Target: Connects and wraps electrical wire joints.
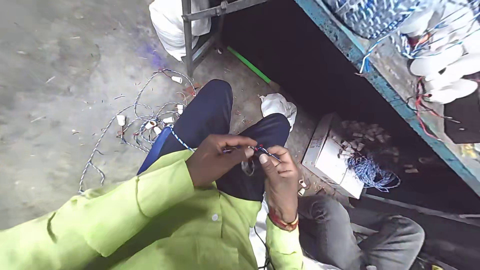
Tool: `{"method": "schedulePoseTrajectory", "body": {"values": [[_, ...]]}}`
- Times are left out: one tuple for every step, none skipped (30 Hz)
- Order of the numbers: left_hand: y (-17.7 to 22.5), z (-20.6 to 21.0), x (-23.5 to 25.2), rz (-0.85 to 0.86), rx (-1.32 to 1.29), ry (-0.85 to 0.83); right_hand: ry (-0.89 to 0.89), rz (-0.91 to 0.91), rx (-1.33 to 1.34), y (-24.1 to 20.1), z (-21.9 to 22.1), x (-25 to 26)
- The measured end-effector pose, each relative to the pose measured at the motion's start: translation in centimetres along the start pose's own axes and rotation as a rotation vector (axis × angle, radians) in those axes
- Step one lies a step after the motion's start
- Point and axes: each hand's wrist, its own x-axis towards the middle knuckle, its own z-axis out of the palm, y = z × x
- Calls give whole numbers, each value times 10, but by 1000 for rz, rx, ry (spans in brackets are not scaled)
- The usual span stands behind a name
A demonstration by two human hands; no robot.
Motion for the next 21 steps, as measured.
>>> {"method": "schedulePoseTrajectory", "body": {"values": [[0, 2, -1, -17, 19, -5, 7, 8, -3, 1, 2, 1], [1, 4, -2, -46, 21, -9, 12, 6, -11, 2, 4, 3], [1, 4, -2, -70, 24, -11, 17, -2, -20, 3, 4, 3], [1, 5, -2, -84, 37, -14, 22, -14, -30, 4, 5, 4], [1, 5, -1, -85, 55, -12, 25, -32, -44, 5, 5, 4], [1, 6, -1, -66, 68, -7, 18, -56, -60, 7, 5, 3], [0, 6, 0, -28, 76, 1, 1, -85, -69, 8, 5, 2], [-1, 6, 1, 24, 85, 15, -22, -110, -71, 9, 5, 1], [-1, 7, 2, 67, 89, 36, -46, -129, -77, 10, 5, 0], [-1, 7, 3, 98, 99, 60, -64, -141, -88, 10, 5, -2], [0, 8, 4, 116, 114, 76, -64, -148, -110, 9, 6, -4], [-1, 9, 4, 133, 132, 84, -56, -159, -139, 9, 6, -5], [-2, 10, 3, 154, 156, 85, -48, -165, -164, 10, 5, -6], [-3, 9, 2, 170, 180, 85, -43, -168, -179, 10, 4, -6], [-4, 8, 0, 186, 200, 86, -41, -169, -189, 10, 4, -6], [-4, 6, -1, 199, 220, 82, -40, -171, -197, 11, 4, -6], [-4, 5, -2, 210, 239, 75, -39, -172, -197, 11, 3, -6], [-3, 4, -3, 218, 250, 67, -40, -172, -189, 11, 3, -6], [-2, 4, -4, 221, 254, 57, -39, -173, -184, 12, 3, -6], [-1, 3, -4, 225, 264, 46, -38, -179, -180, 13, 2, -6], [0, 3, -3, 233, 284, 34, -35, -188, -181, 14, 2, -6]]}}
